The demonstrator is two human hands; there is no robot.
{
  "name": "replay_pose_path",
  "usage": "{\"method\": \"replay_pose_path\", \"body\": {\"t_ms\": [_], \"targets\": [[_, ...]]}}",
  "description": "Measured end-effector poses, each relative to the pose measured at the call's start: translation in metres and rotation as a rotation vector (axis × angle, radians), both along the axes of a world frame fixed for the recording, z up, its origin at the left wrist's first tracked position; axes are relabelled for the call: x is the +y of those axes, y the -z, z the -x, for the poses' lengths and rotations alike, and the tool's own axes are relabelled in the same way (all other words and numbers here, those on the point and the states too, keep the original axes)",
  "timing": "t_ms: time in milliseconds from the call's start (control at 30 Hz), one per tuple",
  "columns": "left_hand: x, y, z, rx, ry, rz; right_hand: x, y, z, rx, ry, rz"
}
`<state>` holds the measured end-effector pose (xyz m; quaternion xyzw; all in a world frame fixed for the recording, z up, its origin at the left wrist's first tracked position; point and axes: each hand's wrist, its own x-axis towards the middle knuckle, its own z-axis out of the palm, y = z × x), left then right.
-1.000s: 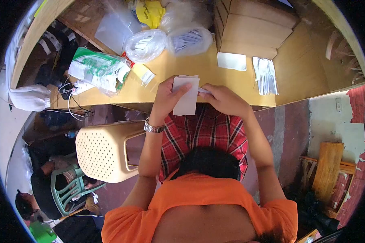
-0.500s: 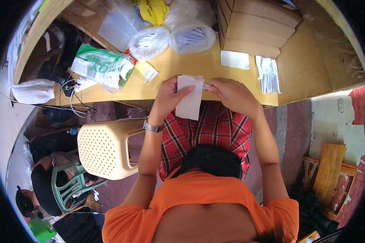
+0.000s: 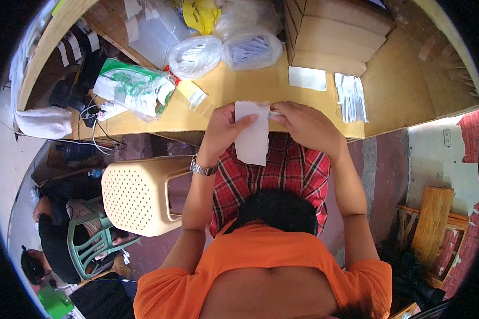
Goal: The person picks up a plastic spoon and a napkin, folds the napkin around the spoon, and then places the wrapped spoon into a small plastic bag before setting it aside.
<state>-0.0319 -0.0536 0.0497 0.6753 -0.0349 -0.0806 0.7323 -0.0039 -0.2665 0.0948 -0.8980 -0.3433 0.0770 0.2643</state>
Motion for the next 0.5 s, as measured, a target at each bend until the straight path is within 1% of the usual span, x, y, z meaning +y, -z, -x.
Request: {"method": "replay_pose_path", "body": {"t_ms": [100, 200, 333, 400, 500], "targets": [[-0.002, -0.004, 0.002, 0.023, 0.001, 0.02, 0.002, -0.004, 0.001, 0.054, 0.023, -0.011], [-0.004, -0.003, 0.002, 0.023, 0.019, 0.038, 0.006, -0.005, 0.005, -0.033, 0.059, -0.035], [-0.012, -0.012, 0.003, -0.053, 0.004, 0.12, 0.01, -0.012, 0.006, 0.022, 0.076, -0.089], [-0.011, -0.014, 0.004, -0.049, 0.011, 0.119, 0.011, -0.009, 0.005, 0.025, 0.087, -0.105], [-0.009, -0.01, 0.003, -0.058, 0.006, 0.114, 0.013, -0.017, 0.009, 0.102, 0.117, -0.08]]}}
